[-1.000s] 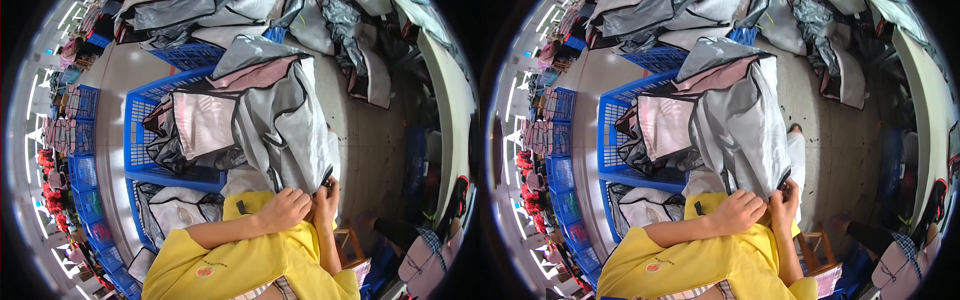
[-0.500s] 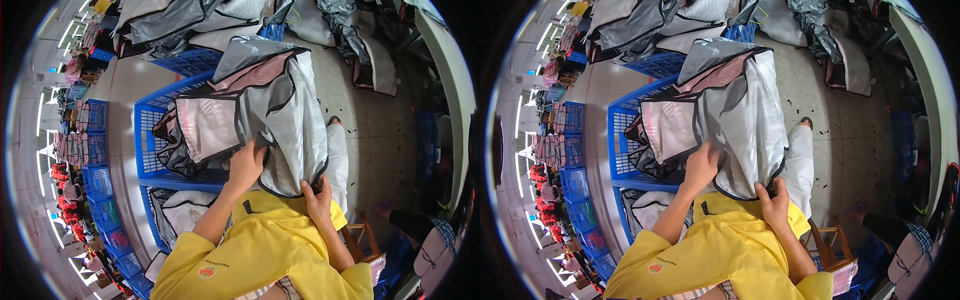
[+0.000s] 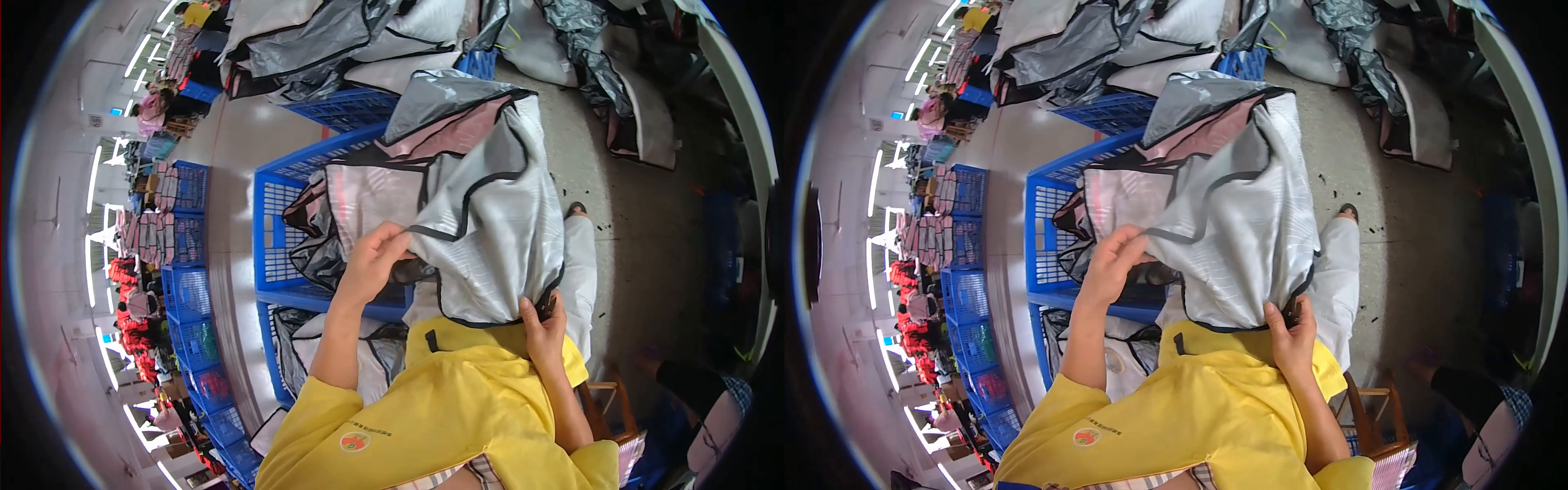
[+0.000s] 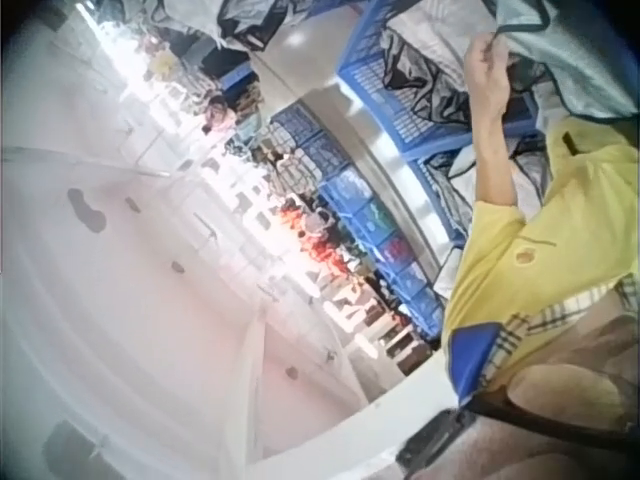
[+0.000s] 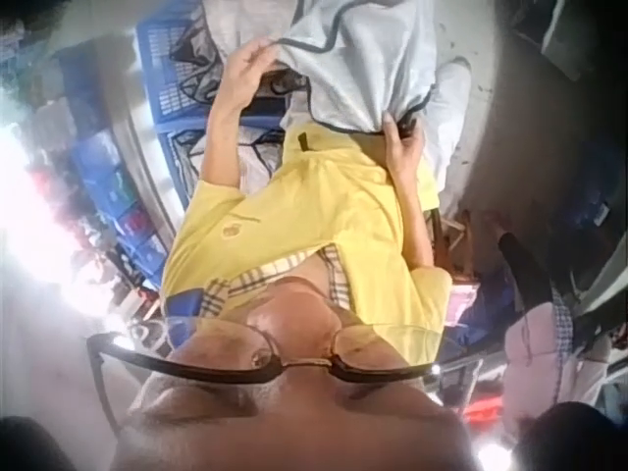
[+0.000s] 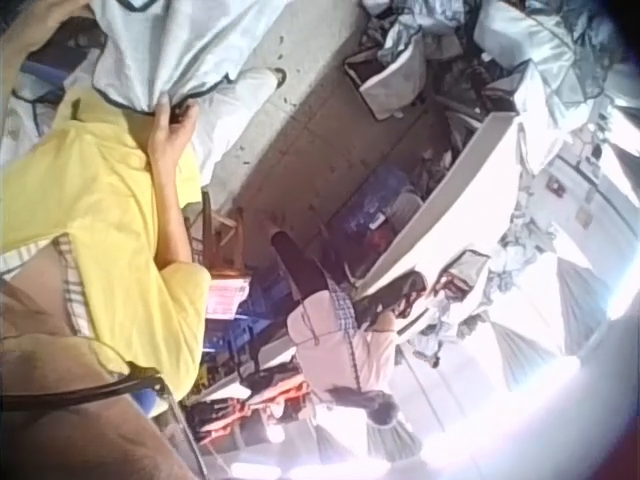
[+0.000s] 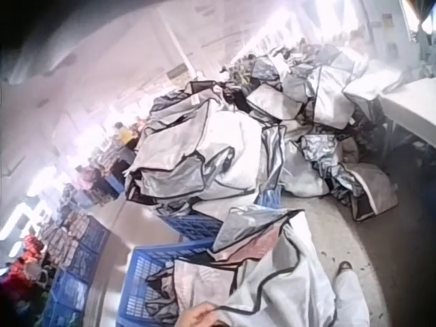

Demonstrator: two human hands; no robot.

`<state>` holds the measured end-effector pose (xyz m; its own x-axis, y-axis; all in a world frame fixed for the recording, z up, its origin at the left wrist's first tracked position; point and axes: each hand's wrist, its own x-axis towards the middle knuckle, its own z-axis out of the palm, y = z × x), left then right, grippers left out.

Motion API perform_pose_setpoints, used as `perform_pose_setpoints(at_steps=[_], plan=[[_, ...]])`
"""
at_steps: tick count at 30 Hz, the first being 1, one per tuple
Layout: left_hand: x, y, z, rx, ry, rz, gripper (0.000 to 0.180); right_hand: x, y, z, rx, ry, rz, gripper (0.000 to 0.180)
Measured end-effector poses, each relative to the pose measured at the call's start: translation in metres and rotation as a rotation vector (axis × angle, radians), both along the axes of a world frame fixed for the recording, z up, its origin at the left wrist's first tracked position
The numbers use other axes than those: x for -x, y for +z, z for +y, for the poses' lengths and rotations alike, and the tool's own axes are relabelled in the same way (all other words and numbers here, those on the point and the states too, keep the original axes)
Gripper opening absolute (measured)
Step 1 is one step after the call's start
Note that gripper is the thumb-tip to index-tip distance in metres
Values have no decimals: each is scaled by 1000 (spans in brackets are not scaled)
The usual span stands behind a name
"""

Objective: Inspecting and sorting zippered storage bags from crates in a factory setting.

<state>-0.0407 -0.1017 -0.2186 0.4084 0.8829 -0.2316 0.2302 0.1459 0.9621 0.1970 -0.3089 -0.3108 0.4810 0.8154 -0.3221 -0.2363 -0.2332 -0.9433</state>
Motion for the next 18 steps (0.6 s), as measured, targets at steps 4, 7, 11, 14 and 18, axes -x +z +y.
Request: perform_pose_setpoints(at_steps=[4,7,11,14,18], plan=[[11,15,-6,274,218,-128,22,2,9,10,-34,14,62,23],[13,7,-7,257,261,-91,22,1,6,10,-70,9,45,31],[13,8,-7,286,255,-70,23,0,4,9,-15,24,86,36],[10,9,-6,327,248,-106,24,-2,-4,9,25,37,49,30],[17,0,-4,311,203,-64,20,-1,6,14,28,37,38,29]])
